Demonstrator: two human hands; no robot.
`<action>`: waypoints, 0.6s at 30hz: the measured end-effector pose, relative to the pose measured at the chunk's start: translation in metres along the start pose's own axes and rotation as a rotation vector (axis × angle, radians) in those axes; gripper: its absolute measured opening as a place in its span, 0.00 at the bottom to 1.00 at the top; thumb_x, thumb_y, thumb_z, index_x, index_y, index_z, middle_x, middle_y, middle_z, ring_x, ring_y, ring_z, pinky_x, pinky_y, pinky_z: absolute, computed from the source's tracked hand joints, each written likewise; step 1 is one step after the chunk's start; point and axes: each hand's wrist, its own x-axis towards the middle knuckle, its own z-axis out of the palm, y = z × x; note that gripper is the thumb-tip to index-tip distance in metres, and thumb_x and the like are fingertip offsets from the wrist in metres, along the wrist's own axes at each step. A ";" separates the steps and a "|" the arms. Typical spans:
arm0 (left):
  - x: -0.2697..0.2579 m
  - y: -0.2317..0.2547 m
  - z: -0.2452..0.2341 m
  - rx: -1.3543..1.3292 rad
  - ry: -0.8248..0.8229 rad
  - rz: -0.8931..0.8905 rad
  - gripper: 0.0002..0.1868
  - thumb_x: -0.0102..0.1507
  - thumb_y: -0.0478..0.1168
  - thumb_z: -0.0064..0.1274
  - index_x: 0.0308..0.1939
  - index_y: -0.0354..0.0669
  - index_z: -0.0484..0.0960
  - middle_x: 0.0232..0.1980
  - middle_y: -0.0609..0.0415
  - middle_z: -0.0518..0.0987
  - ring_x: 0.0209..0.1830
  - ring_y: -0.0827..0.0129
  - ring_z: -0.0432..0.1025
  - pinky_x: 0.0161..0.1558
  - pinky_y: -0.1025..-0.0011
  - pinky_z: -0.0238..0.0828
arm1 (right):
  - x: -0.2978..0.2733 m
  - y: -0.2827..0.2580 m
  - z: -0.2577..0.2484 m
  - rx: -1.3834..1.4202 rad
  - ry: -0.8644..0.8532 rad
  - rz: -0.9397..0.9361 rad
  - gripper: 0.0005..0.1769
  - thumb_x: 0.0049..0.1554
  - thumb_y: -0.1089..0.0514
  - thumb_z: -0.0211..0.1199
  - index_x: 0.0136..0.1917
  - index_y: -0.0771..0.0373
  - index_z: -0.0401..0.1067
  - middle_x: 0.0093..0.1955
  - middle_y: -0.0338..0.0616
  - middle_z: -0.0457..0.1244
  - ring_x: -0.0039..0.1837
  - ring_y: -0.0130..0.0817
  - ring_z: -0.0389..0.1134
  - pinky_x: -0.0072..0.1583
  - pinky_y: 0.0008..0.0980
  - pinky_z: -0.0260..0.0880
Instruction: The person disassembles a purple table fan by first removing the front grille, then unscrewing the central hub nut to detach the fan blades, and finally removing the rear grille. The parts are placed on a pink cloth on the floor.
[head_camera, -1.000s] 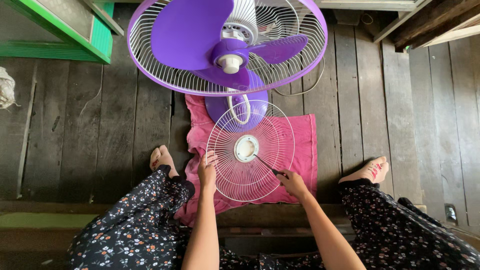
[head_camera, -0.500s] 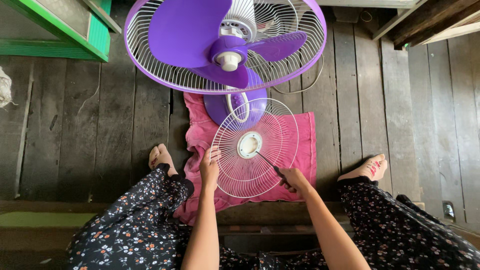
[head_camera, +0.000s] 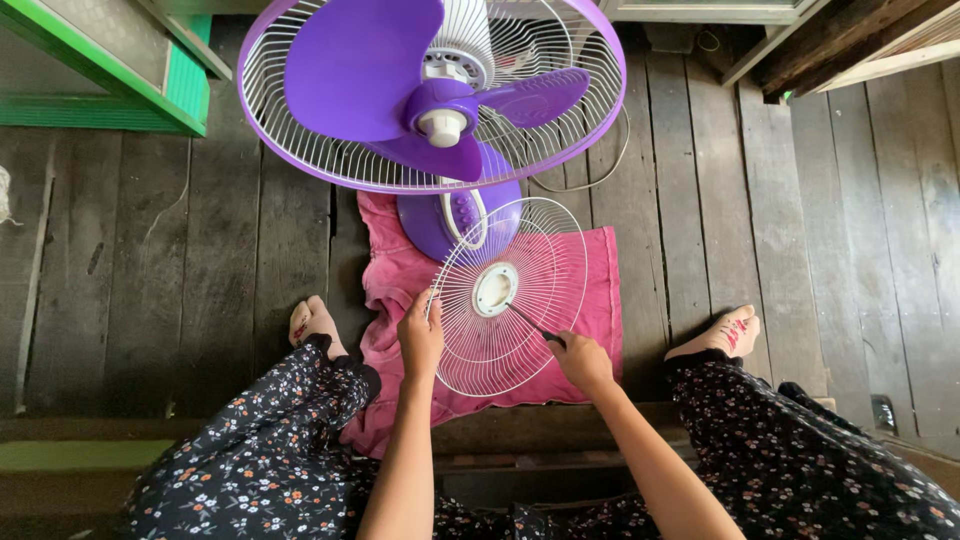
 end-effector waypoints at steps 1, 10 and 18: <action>0.000 0.002 0.001 0.000 -0.003 0.010 0.13 0.68 0.36 0.53 0.54 0.33 0.81 0.49 0.40 0.84 0.49 0.51 0.81 0.49 0.63 0.77 | -0.001 0.001 -0.002 0.062 0.005 -0.009 0.21 0.59 0.40 0.60 0.53 0.56 0.75 0.43 0.55 0.70 0.48 0.58 0.72 0.51 0.55 0.71; 0.000 0.025 -0.001 0.032 -0.027 0.061 0.13 0.66 0.34 0.53 0.54 0.35 0.81 0.49 0.40 0.84 0.49 0.50 0.80 0.49 0.63 0.77 | -0.023 0.002 0.008 -0.260 0.287 -0.238 0.17 0.57 0.48 0.64 0.55 0.59 0.71 0.43 0.49 0.69 0.43 0.52 0.73 0.37 0.49 0.72; 0.000 0.033 -0.007 -0.043 -0.069 0.123 0.17 0.64 0.28 0.52 0.57 0.34 0.79 0.52 0.41 0.84 0.52 0.51 0.80 0.51 0.63 0.77 | -0.006 0.035 0.044 0.939 -0.332 0.328 0.18 0.64 0.48 0.63 0.56 0.66 0.72 0.34 0.43 0.64 0.32 0.33 0.63 0.29 0.31 0.59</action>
